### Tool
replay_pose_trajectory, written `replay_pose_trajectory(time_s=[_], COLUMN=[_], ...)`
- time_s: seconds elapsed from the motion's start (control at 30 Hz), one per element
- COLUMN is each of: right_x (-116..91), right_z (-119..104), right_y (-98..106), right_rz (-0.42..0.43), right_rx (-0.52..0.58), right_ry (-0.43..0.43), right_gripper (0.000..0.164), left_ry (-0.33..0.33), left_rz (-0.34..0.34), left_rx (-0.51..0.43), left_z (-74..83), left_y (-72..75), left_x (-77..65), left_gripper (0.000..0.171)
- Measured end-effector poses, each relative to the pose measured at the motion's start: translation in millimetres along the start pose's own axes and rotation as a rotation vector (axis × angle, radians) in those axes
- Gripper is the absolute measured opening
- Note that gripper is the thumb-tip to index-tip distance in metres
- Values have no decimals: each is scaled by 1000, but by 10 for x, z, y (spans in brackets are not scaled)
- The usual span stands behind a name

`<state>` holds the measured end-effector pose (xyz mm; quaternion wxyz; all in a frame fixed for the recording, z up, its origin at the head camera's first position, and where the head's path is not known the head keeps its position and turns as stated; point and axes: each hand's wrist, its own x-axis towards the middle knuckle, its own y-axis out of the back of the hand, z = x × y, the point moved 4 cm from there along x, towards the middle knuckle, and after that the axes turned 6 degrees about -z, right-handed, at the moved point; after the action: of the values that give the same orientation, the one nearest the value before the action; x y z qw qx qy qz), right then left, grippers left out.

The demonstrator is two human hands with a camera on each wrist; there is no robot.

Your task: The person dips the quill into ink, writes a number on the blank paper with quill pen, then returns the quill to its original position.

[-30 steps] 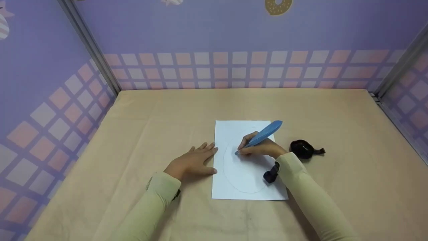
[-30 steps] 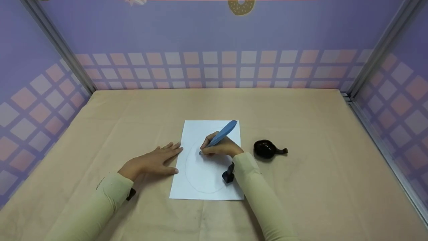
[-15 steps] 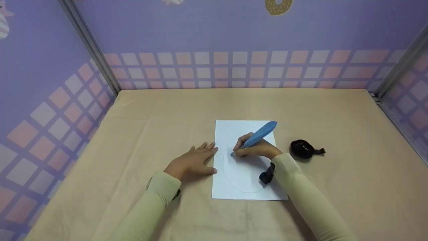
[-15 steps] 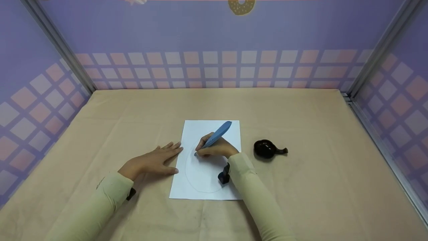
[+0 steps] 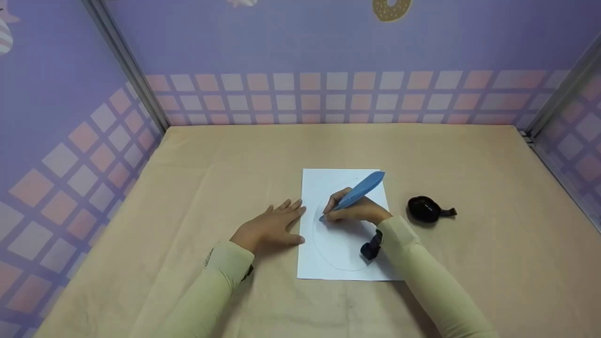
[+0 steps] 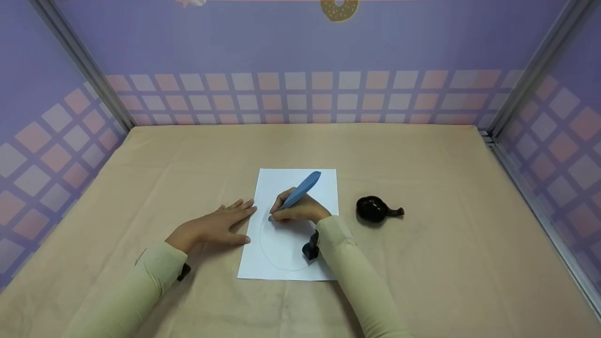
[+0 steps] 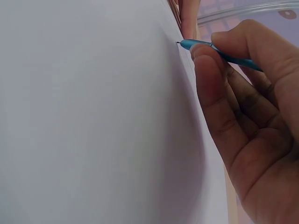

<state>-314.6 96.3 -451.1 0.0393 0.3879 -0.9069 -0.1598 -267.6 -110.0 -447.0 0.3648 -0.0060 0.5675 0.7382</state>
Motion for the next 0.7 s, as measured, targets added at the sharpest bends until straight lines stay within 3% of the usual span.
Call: replay_pose_trajectory(time_s=[0.4,0.7], right_x=[16,35], right_z=[-5,-23], right_y=[-37,-95], right_rz=[5,8], right_rx=[-13,-64], right_ry=[4,-45], right_gripper=[15,14], left_ry=[1,-2], left_rz=[4,-10], left_rx=[0,3], left_z=[2,-15], left_y=[5,-2], left_x=[2,18], left_gripper=[83,82])
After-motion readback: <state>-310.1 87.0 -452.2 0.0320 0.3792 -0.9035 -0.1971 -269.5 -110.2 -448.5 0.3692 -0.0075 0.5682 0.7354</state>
